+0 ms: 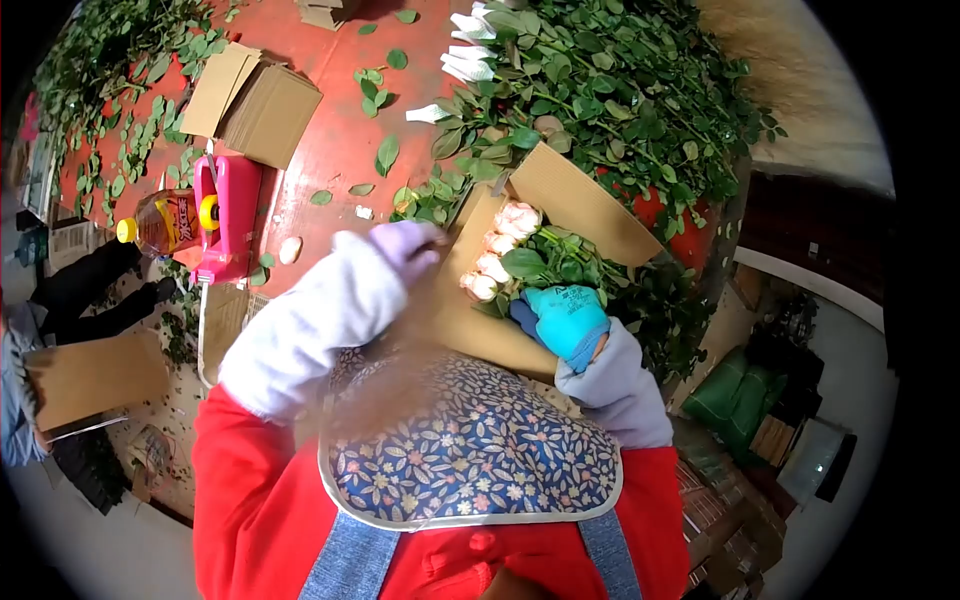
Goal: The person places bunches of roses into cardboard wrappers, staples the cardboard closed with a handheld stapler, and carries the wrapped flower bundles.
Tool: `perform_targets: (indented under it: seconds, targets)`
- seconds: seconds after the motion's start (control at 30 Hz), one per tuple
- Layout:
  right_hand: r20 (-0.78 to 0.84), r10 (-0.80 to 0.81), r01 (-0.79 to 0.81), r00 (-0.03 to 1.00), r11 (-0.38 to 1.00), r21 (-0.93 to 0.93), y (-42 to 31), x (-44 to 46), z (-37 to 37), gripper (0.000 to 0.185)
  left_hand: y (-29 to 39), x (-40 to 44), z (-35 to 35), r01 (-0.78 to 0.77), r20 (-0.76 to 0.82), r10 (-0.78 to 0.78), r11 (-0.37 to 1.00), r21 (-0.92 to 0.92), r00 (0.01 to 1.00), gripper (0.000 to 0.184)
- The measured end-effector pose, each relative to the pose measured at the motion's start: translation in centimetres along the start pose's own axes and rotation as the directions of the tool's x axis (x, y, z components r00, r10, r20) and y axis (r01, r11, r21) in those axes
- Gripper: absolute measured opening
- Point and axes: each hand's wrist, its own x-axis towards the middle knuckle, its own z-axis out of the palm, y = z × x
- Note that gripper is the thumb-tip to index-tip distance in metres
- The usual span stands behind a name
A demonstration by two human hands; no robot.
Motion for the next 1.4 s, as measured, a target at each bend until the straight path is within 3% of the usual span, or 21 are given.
perform_targets:
  seconds: [0.1,0.23,0.37,0.57,0.67,0.73,0.77,0.8,0.87,0.9,0.97,1.1,1.13,1.17,1.2,1.23,1.27,1.3,1.33,1.37,1.4]
  targets:
    - [-0.117,0.018,-0.014,0.993,0.999,0.041,-0.3,-0.3,0.4,0.024,3.1,3.0,1.3,0.286,0.187,-0.229,0.878,-0.384,0.955,0.025]
    - [-0.235,-0.070,0.097,0.969,0.990,0.107,-0.2,0.1,0.9,0.017,3.6,4.1,2.8,0.391,0.306,-0.300,0.869,-0.303,0.904,0.020]
    - [-0.205,-0.016,0.044,0.979,0.990,0.131,-0.1,0.1,1.3,0.014,3.4,4.0,2.7,0.422,0.295,-0.329,0.838,-0.347,0.897,0.019]
    - [-0.195,0.022,0.012,0.981,0.985,0.170,-0.2,0.0,1.3,0.016,3.1,3.9,2.7,0.313,0.241,-0.246,0.901,-0.300,0.939,0.019]
    - [-0.316,-0.048,0.106,0.947,0.980,0.170,-0.1,0.1,0.7,0.016,2.5,3.9,2.9,0.299,0.225,-0.241,0.913,-0.276,0.944,0.018]
    - [-0.142,-0.032,0.051,0.989,0.990,0.132,-0.1,0.1,0.3,0.014,2.2,4.0,3.1,0.294,0.228,-0.233,0.911,-0.290,0.945,0.018]
    - [-0.141,-0.025,0.045,0.990,0.988,0.144,0.4,0.0,1.0,0.014,2.1,4.0,3.1,0.300,0.240,-0.236,0.911,-0.283,0.942,0.018]
    - [-0.087,0.012,0.024,0.996,0.916,0.401,0.6,0.1,1.6,0.015,2.4,4.2,2.8,0.308,0.258,-0.236,0.907,-0.289,0.937,0.018]
    - [0.004,-0.037,0.029,0.999,0.849,0.527,1.0,0.0,1.5,0.018,3.7,4.1,2.1,0.366,0.288,-0.283,0.883,-0.295,0.915,0.019]
    - [-0.031,-0.023,0.032,0.999,0.938,0.344,1.2,0.1,1.9,0.017,3.6,4.0,2.3,0.371,0.300,-0.285,0.884,-0.285,0.910,0.019]
    - [0.068,-0.023,0.003,0.997,0.958,0.287,1.3,0.4,1.7,0.018,3.5,3.9,2.4,0.346,0.248,-0.277,0.889,-0.302,0.928,0.020]
    - [-0.001,-0.029,0.029,1.000,0.959,0.281,1.8,0.5,2.5,0.017,2.7,4.0,3.1,0.286,0.207,-0.230,0.907,-0.309,0.951,0.017]
    - [0.157,0.166,-0.228,0.974,0.731,0.643,1.5,0.6,2.3,0.017,3.0,4.0,2.7,0.284,0.217,-0.225,0.910,-0.301,0.950,0.017]
    - [0.369,0.261,-0.441,0.892,0.326,0.836,1.2,0.7,2.2,0.017,3.4,3.9,2.2,0.291,0.246,-0.229,0.921,-0.260,0.942,0.015]
    - [0.496,0.362,-0.475,0.790,-0.152,0.867,0.8,0.8,3.0,0.019,4.4,3.9,1.5,0.297,0.272,-0.234,0.930,-0.218,0.933,0.016]
    - [0.491,0.365,-0.465,0.791,-0.163,0.870,1.4,0.9,4.1,0.019,5.2,3.9,1.0,0.291,0.279,-0.229,0.934,-0.207,0.932,0.016]
    - [0.185,0.257,-0.275,0.948,0.380,0.883,2.5,0.8,5.4,0.017,5.9,4.0,0.6,0.321,0.332,-0.242,0.924,-0.209,0.912,0.018]
    - [0.062,0.132,-0.130,0.989,0.612,0.780,2.6,0.8,5.0,0.017,6.7,4.1,0.4,0.350,0.382,-0.253,0.914,-0.208,0.889,0.022]
    - [-0.064,0.002,0.038,0.998,0.786,0.617,2.5,0.8,4.4,0.016,7.5,4.2,0.6,0.402,0.402,-0.282,0.880,-0.254,0.871,0.030]
    - [-0.039,-0.092,0.100,0.995,0.925,0.367,2.4,0.6,3.4,0.015,6.8,4.4,1.2,0.335,0.384,-0.308,0.942,-0.003,0.870,0.033]
    - [0.015,-0.171,0.169,0.985,0.982,0.088,1.8,0.5,1.8,0.015,6.6,4.8,1.2,0.312,0.393,-0.320,0.946,0.086,0.862,0.035]
